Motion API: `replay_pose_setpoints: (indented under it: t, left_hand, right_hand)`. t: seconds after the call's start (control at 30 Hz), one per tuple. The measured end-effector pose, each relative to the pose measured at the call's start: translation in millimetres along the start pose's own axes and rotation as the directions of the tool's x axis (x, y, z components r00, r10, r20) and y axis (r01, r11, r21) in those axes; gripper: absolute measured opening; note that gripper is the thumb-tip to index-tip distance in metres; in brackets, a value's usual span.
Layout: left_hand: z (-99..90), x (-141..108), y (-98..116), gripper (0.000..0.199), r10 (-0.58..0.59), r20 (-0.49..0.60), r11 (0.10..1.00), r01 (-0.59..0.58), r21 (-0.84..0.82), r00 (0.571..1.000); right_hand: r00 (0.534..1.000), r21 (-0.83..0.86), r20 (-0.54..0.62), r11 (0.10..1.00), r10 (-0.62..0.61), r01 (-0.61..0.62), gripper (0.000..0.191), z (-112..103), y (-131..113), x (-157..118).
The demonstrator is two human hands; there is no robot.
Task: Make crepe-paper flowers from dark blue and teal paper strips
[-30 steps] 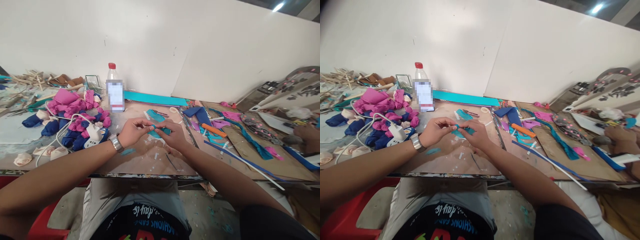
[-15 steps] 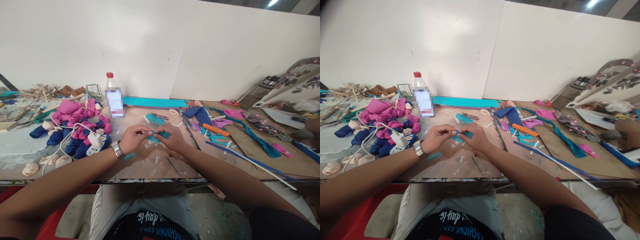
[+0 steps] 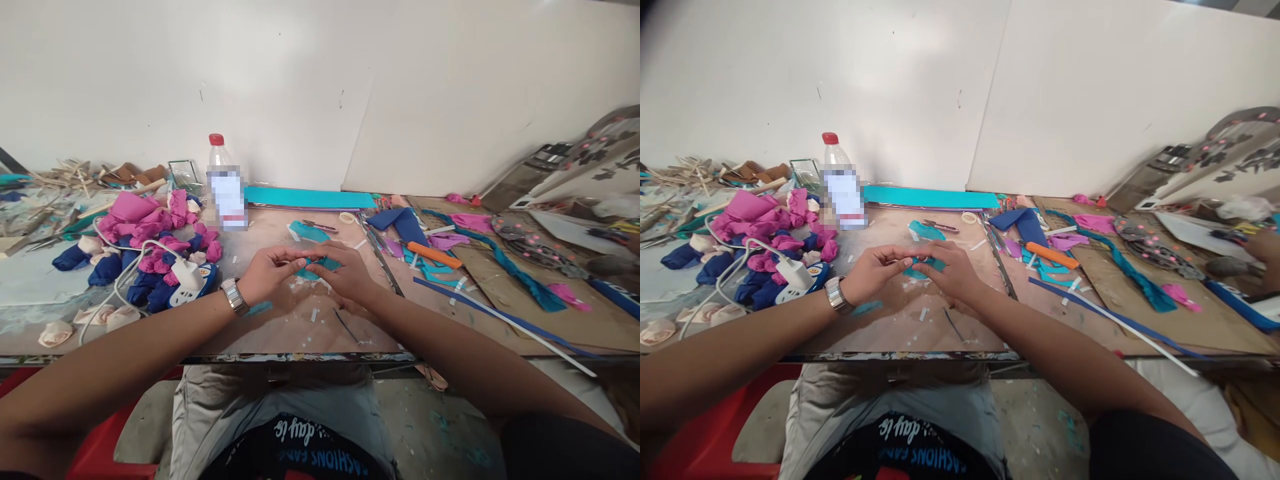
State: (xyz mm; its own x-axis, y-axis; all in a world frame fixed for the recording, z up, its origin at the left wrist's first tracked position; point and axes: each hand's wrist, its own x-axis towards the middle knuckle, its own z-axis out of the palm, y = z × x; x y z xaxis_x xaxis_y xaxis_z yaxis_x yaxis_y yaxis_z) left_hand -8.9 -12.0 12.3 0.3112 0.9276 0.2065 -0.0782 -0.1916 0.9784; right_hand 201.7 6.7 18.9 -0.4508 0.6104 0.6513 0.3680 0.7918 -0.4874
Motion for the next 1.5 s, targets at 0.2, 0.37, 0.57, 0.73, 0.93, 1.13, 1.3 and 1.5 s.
replay_pose_setpoints:
  t: [0.2,0.37,0.57,0.73,0.93,1.13,1.3,1.5]
  left_hand:
    - [-0.3,3.5,-0.3,0.043,0.014,-0.127,0.999,-0.021,-0.049,0.992]
    - [-4.2,4.5,1.2,0.041,0.025,-0.194,0.999,-0.018,0.036,0.981]
    - [-3.1,2.8,2.2,0.042,0.041,-0.18,0.997,-0.027,0.078,0.983]
    - [-0.5,1.6,1.9,0.04,0.032,-0.162,0.999,-0.031,0.013,0.986]
    - [-0.7,1.3,1.7,0.036,0.031,-0.159,0.999,-0.029,0.016,0.987]
    - [0.4,1.0,5.5,0.039,0.024,-0.161,0.999,-0.028,-0.02,0.987]
    - [0.0,0.3,8.2,0.041,0.02,-0.144,0.999,-0.024,-0.029,0.989]
    - [-2.4,1.1,4.7,0.042,-0.013,-0.034,0.996,0.01,-0.086,0.999]
  right_hand:
    - [1.0,-0.013,-0.028,1.0,0.003,-0.003,0.017,-3.3,-3.0,2.5]
    - [0.995,-0.057,-0.094,0.998,0.014,-0.019,0.018,-7.3,-4.7,3.5]
    - [0.993,-0.056,-0.121,0.998,-0.007,0.0,0.017,-7.3,-4.1,3.3]
    - [0.99,-0.065,-0.125,0.997,-0.059,0.051,0.016,-6.6,-4.5,3.5]
    - [0.989,-0.054,-0.135,0.997,-0.057,0.05,0.013,-7.1,-5.2,4.0]
    - [0.987,-0.026,-0.159,1.0,0.008,-0.012,0.016,-6.3,-3.9,3.9]
    - [0.984,-0.001,-0.166,0.998,0.055,-0.056,0.021,-4.5,-4.4,2.7]
    - [0.987,0.007,-0.154,0.999,0.046,-0.046,0.02,-4.4,-4.7,4.4]
